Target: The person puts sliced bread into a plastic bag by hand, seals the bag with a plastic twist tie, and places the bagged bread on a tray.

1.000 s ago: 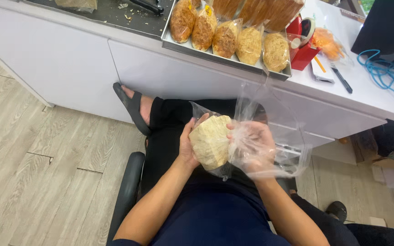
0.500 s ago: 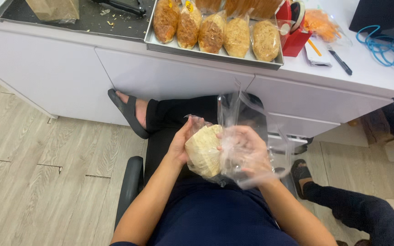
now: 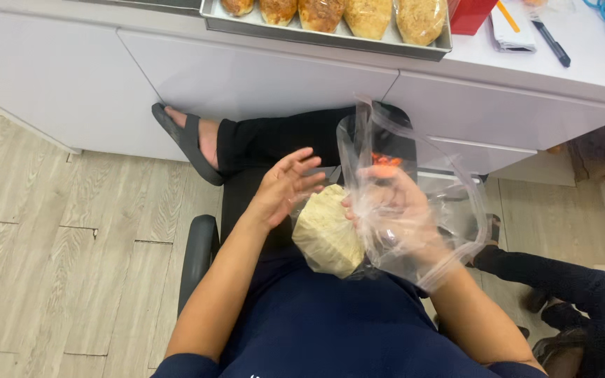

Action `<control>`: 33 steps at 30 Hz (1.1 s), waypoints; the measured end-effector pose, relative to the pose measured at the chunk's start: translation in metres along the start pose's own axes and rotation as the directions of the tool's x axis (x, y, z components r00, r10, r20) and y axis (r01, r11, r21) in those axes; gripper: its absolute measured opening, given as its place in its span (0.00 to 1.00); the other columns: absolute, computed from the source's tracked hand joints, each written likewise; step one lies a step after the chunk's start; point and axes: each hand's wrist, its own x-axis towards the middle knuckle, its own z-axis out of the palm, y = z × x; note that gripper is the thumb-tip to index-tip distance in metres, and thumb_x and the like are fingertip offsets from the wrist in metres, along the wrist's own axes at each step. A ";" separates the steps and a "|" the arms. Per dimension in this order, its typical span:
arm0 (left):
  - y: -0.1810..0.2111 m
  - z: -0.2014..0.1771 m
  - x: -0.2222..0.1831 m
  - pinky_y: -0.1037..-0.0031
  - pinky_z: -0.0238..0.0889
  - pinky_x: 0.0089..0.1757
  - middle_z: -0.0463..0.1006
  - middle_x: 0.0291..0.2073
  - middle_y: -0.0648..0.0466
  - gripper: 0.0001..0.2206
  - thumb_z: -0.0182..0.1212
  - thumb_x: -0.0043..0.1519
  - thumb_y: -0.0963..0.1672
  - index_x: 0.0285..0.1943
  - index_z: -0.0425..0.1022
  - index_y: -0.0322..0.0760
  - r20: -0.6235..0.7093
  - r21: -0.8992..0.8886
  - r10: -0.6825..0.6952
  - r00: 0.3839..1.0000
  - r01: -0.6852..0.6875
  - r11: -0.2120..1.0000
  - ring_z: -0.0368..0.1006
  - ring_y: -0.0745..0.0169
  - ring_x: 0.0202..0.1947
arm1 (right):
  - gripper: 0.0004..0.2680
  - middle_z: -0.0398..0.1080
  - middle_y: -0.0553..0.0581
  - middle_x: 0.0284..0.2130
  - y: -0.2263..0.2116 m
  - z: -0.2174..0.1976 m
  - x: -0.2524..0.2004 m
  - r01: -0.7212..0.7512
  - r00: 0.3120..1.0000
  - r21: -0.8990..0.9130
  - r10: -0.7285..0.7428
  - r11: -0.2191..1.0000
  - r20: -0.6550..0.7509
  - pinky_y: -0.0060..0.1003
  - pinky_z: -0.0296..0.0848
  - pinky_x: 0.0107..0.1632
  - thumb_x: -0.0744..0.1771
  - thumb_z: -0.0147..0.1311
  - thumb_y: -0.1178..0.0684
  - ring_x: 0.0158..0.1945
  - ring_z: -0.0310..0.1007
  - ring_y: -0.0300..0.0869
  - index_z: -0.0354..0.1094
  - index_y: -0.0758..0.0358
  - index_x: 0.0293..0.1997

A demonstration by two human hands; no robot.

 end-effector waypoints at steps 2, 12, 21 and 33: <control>-0.011 -0.005 0.008 0.60 0.81 0.44 0.83 0.52 0.39 0.23 0.72 0.60 0.41 0.65 0.74 0.32 -0.105 0.260 0.121 0.987 -0.090 0.961 0.85 0.47 0.41 | 0.33 0.77 0.77 0.35 -0.007 0.000 0.001 -0.021 1.000 0.014 0.021 1.000 0.006 0.52 0.87 0.40 0.56 0.72 0.64 0.37 0.84 0.58 0.56 0.78 0.66; -0.006 -0.003 -0.011 0.74 0.79 0.44 0.85 0.38 0.52 0.11 0.65 0.67 0.47 0.50 0.84 0.37 -0.066 0.661 0.029 0.997 0.022 0.750 0.81 0.66 0.39 | 0.35 0.72 0.82 0.39 -0.015 -0.063 0.013 -0.113 0.969 -0.070 0.094 0.991 -0.229 0.40 0.88 0.36 0.53 0.66 0.74 0.38 0.81 0.60 0.58 0.65 0.67; 0.004 0.000 -0.006 0.77 0.74 0.45 0.82 0.37 0.59 0.08 0.72 0.62 0.50 0.46 0.84 0.50 -0.102 0.915 0.307 0.946 -0.032 0.402 0.81 0.67 0.41 | 0.32 0.75 0.79 0.43 -0.028 -0.042 0.007 -0.132 0.976 -0.181 0.096 0.975 -0.196 0.49 0.88 0.39 0.54 0.71 0.65 0.38 0.82 0.56 0.60 0.71 0.64; -0.033 0.093 -0.049 0.76 0.62 0.45 0.81 0.38 0.61 0.05 0.71 0.62 0.47 0.44 0.86 0.51 0.550 0.816 0.375 0.746 -0.575 -0.052 0.75 0.63 0.42 | 0.12 0.81 0.54 0.28 0.007 -0.038 -0.034 -0.225 0.915 -0.750 -0.130 0.622 -0.382 0.36 0.80 0.46 0.56 0.75 0.56 0.36 0.81 0.38 0.82 0.56 0.40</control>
